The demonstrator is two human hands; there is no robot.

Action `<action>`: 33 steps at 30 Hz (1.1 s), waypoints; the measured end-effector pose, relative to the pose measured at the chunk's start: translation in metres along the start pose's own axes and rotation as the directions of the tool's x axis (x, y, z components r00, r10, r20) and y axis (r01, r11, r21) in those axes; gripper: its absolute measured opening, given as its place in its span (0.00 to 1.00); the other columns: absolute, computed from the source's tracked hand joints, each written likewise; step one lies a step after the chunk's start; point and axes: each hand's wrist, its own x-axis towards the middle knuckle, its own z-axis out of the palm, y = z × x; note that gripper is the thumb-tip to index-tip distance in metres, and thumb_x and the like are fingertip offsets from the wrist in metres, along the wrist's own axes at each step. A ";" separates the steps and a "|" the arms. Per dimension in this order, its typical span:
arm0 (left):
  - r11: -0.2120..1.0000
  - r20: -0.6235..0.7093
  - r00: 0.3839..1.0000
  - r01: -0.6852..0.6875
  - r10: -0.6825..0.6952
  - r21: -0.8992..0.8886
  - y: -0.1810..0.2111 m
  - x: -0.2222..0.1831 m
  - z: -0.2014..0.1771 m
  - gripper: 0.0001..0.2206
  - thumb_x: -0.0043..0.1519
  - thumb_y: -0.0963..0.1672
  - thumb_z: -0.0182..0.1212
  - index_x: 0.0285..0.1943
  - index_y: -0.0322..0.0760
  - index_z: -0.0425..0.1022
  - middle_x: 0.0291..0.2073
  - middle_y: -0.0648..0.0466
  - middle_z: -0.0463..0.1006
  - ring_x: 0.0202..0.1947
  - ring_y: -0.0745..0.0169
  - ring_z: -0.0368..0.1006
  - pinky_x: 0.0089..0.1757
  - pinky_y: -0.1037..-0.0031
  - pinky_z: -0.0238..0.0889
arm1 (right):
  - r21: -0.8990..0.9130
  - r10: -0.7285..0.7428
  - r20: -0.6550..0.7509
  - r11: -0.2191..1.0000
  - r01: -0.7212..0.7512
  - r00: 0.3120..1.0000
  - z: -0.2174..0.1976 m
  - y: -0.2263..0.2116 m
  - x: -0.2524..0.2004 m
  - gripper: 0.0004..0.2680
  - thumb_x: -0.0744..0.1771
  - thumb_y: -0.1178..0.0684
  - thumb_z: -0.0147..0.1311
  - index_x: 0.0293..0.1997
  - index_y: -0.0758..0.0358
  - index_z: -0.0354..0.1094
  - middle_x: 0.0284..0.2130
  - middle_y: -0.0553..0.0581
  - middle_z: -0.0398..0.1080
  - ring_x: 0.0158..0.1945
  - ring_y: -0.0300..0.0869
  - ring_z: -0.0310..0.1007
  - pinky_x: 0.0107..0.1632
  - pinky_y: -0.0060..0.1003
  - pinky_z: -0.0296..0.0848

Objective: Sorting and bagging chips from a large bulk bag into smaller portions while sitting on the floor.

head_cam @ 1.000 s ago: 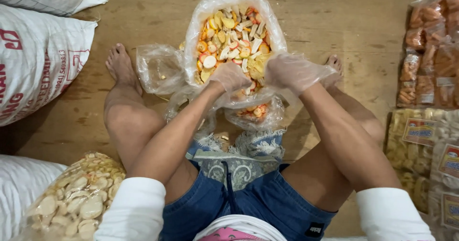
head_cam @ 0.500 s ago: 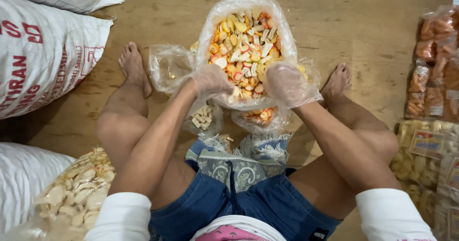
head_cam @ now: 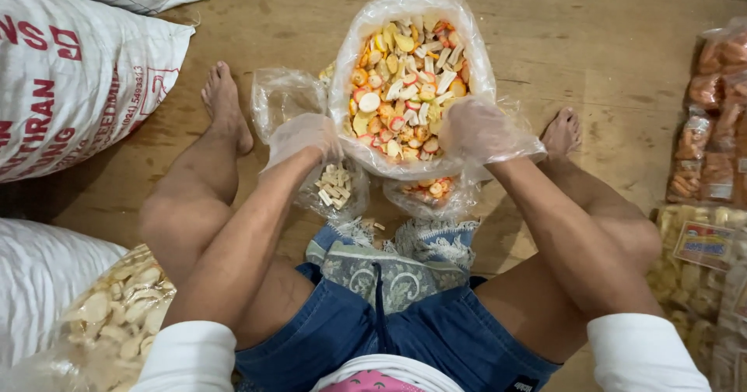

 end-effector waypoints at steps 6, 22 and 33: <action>0.994 0.040 0.995 -0.090 0.092 -0.065 0.020 -0.064 -0.054 0.26 0.56 0.53 0.64 0.53 0.26 0.80 0.54 0.37 0.79 0.62 0.38 0.71 0.58 0.52 0.65 | 0.218 0.042 -0.098 0.976 -0.019 0.994 -0.016 0.005 -0.012 0.19 0.65 0.45 0.50 0.37 0.81 0.76 0.33 0.78 0.76 0.50 0.71 0.75 0.53 0.61 0.71; 0.575 -0.225 0.849 -0.496 0.478 -0.650 0.040 -0.013 -0.018 0.14 0.53 0.50 0.70 0.43 0.41 0.83 0.30 0.51 0.81 0.32 0.63 0.79 0.36 0.72 0.75 | 0.672 -0.118 -0.142 0.717 0.183 0.983 0.020 -0.002 0.041 0.12 0.63 0.39 0.62 0.38 0.55 0.81 0.30 0.61 0.76 0.38 0.50 0.75 0.45 0.45 0.70; 0.790 -0.123 0.826 -0.562 0.550 -0.243 -0.005 0.056 0.015 0.16 0.55 0.55 0.62 0.41 0.47 0.85 0.35 0.46 0.84 0.46 0.39 0.78 0.47 0.54 0.70 | 0.693 -0.014 -0.099 0.716 0.079 0.995 -0.028 -0.003 0.015 0.14 0.61 0.36 0.64 0.45 0.47 0.80 0.44 0.54 0.78 0.53 0.46 0.75 0.58 0.42 0.70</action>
